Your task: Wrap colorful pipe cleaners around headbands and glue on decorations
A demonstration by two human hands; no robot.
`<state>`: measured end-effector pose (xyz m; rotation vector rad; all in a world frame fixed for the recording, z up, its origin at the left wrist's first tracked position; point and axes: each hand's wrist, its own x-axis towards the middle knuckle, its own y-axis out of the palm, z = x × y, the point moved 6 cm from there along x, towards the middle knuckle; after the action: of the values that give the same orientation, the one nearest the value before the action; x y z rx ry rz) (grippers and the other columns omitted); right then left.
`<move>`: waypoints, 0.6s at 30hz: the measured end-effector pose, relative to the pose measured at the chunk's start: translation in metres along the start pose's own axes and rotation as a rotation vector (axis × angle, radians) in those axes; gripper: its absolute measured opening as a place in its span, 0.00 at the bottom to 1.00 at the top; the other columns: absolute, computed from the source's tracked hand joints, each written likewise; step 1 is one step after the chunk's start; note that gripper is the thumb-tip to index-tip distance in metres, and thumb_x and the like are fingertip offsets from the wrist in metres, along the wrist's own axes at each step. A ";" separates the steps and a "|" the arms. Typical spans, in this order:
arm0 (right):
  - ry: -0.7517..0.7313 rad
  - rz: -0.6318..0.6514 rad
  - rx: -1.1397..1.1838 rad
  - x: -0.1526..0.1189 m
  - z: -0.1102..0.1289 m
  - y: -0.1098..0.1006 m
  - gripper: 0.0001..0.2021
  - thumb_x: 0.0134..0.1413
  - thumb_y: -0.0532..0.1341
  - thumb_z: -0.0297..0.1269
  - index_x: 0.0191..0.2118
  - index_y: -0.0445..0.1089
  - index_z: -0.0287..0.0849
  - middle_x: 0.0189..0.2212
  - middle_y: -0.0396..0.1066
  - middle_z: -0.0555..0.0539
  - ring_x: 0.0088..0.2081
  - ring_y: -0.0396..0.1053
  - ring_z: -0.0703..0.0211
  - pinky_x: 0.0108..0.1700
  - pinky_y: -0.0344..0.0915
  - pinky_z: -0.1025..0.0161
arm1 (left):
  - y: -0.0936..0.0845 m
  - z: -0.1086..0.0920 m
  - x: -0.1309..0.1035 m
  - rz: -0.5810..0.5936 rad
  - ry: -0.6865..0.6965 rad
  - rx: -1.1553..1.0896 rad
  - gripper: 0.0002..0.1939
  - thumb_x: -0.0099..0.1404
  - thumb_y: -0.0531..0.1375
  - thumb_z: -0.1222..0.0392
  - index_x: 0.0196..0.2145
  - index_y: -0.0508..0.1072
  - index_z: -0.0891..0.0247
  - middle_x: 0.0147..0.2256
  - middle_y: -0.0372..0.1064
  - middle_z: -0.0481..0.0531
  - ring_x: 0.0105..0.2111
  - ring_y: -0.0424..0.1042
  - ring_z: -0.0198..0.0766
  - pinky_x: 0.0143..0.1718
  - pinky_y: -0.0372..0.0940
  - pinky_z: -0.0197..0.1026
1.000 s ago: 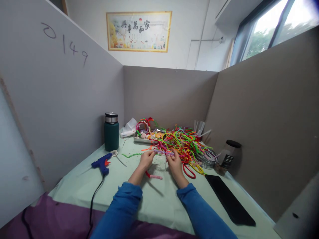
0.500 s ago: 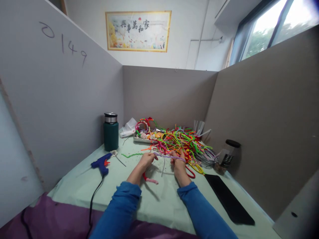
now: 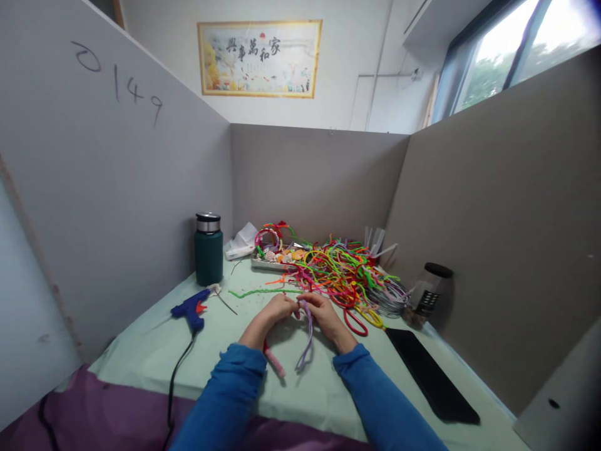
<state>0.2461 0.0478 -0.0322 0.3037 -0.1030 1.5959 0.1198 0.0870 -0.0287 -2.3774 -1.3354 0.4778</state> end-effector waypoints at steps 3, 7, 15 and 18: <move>-0.019 -0.141 -0.030 0.002 0.001 -0.009 0.17 0.40 0.68 0.50 0.27 0.74 0.39 0.15 0.61 0.55 0.17 0.52 0.69 0.20 0.46 0.68 | 0.006 -0.002 0.001 0.075 0.066 -0.044 0.24 0.54 0.59 0.42 0.25 0.77 0.70 0.13 0.47 0.41 0.14 0.45 0.27 0.18 0.39 0.37; 0.009 -0.285 -0.057 0.004 -0.005 -0.019 0.21 0.37 0.67 0.55 0.19 0.66 0.40 0.12 0.56 0.56 0.17 0.51 0.68 0.20 0.46 0.67 | 0.013 -0.008 -0.001 0.148 0.135 -0.170 0.29 0.53 0.58 0.35 0.25 0.74 0.70 0.14 0.46 0.40 0.14 0.43 0.26 0.18 0.38 0.36; -0.048 -0.346 -0.061 0.006 -0.007 -0.024 0.23 0.34 0.68 0.56 0.17 0.63 0.41 0.13 0.55 0.56 0.18 0.49 0.68 0.20 0.45 0.66 | 0.008 -0.017 -0.006 0.073 0.129 -0.476 0.18 0.54 0.62 0.45 0.31 0.64 0.62 0.17 0.51 0.39 0.14 0.45 0.25 0.17 0.35 0.33; -0.021 -0.319 -0.059 0.006 -0.007 -0.021 0.23 0.33 0.68 0.57 0.17 0.63 0.41 0.12 0.54 0.56 0.17 0.48 0.68 0.19 0.43 0.66 | 0.003 -0.021 -0.010 0.097 0.161 -0.604 0.17 0.51 0.63 0.51 0.36 0.66 0.62 0.17 0.47 0.38 0.15 0.42 0.25 0.18 0.33 0.33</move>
<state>0.2661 0.0565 -0.0401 0.2767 -0.1116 1.2715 0.1271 0.0737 -0.0105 -2.8890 -1.4425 -0.1220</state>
